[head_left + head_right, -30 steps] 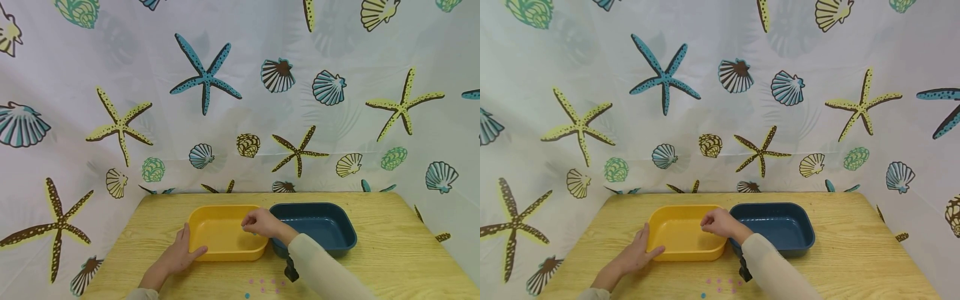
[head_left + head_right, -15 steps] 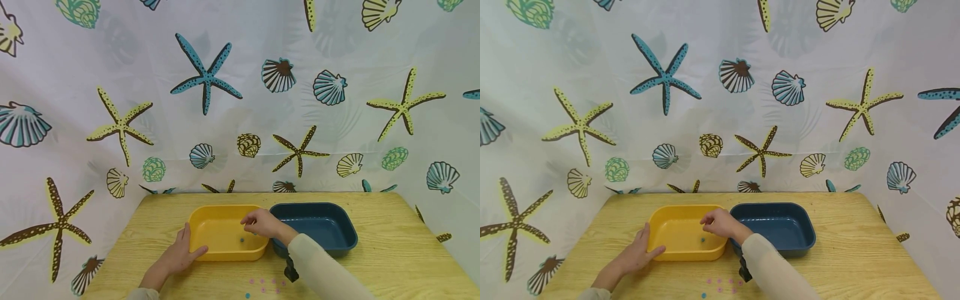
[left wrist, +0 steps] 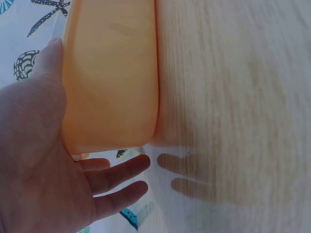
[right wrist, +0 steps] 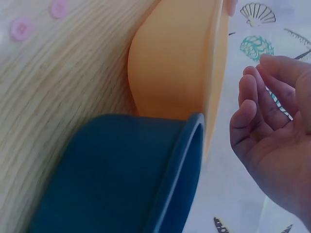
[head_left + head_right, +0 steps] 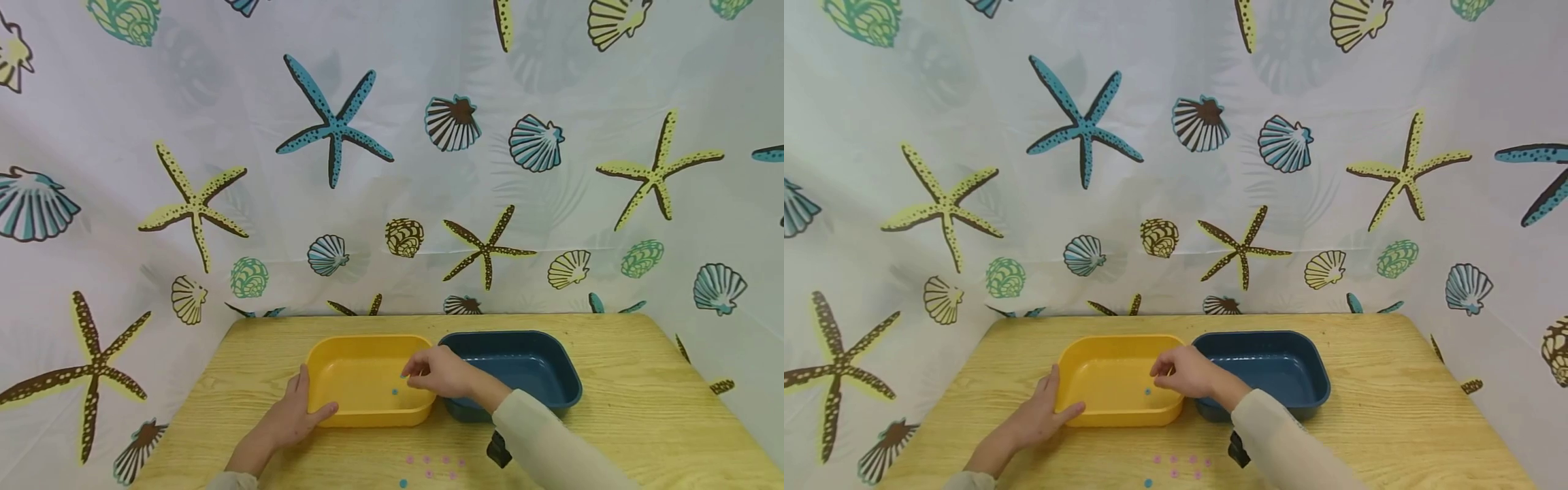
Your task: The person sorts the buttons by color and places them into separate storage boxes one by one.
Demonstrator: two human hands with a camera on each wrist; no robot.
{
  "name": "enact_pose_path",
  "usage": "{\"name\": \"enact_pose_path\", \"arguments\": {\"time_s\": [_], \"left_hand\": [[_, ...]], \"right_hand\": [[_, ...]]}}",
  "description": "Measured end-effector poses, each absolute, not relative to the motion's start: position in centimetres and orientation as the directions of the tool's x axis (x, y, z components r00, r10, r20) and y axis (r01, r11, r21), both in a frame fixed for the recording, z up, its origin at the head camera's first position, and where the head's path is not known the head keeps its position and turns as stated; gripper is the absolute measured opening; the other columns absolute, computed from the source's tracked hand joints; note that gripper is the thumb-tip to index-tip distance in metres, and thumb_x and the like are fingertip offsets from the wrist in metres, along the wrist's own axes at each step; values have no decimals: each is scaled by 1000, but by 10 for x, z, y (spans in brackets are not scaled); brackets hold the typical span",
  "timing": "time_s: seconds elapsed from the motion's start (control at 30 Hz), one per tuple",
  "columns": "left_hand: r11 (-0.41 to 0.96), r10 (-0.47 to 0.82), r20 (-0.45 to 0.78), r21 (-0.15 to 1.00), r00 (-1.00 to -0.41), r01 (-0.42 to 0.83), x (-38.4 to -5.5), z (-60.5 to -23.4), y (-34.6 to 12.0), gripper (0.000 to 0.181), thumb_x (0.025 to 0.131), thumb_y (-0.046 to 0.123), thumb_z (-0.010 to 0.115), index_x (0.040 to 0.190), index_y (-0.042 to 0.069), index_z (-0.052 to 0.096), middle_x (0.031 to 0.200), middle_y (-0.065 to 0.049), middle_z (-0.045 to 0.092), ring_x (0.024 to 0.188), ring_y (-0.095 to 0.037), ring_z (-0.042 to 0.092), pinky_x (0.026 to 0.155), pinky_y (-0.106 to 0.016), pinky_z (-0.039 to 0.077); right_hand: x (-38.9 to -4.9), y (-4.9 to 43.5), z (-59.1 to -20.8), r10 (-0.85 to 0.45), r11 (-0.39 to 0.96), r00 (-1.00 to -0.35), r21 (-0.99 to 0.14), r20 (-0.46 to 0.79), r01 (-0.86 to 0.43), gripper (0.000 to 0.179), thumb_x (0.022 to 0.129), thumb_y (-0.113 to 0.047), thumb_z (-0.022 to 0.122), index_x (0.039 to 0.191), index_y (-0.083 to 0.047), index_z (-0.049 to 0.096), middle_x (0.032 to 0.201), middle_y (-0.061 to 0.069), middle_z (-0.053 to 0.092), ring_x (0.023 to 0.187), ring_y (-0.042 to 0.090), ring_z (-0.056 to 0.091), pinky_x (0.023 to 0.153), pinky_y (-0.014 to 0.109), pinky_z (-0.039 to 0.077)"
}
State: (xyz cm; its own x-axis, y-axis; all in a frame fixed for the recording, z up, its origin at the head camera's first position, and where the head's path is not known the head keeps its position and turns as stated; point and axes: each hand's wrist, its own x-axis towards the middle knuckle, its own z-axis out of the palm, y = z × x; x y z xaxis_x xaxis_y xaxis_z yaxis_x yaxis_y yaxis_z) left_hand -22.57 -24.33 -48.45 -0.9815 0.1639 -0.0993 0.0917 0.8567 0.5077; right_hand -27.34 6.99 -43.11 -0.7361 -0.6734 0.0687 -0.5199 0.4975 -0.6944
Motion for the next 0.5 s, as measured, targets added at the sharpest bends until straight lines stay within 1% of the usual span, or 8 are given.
{"name": "enact_pose_path", "arguments": {"time_s": [0.17,0.3,0.5], "left_hand": [[853,160,-101,515,-982,86,-227,-486,-244,108,88,62,51,145,-13,-4,147,-36,12,120,-48,43,96,-56,37],[853,160,-105,515,-982,84,-227,-486,-244,108,89,61,51,144,-13,-5,147,-37,11,121,-49,41,97,-57,35],[854,158,-115,514,-981,77,-227,-486,-244,108,89,61,51,144,-13,-5,147,-36,10,121,-50,41,96,-57,36]], "right_hand": [[-261,77,-428,-709,464,-702,-709,63,-531,14,93,-12,61,103,-7,70,87,-9,64,73,7,57,63,24,48],[-252,81,-430,-733,443,-678,-719,54,-536,13,92,-11,63,101,-7,70,82,-10,63,72,4,57,64,22,48],[-239,83,-438,-757,405,-651,-748,47,-525,10,89,-9,66,97,-5,71,77,-6,64,67,2,56,65,20,48]]}}
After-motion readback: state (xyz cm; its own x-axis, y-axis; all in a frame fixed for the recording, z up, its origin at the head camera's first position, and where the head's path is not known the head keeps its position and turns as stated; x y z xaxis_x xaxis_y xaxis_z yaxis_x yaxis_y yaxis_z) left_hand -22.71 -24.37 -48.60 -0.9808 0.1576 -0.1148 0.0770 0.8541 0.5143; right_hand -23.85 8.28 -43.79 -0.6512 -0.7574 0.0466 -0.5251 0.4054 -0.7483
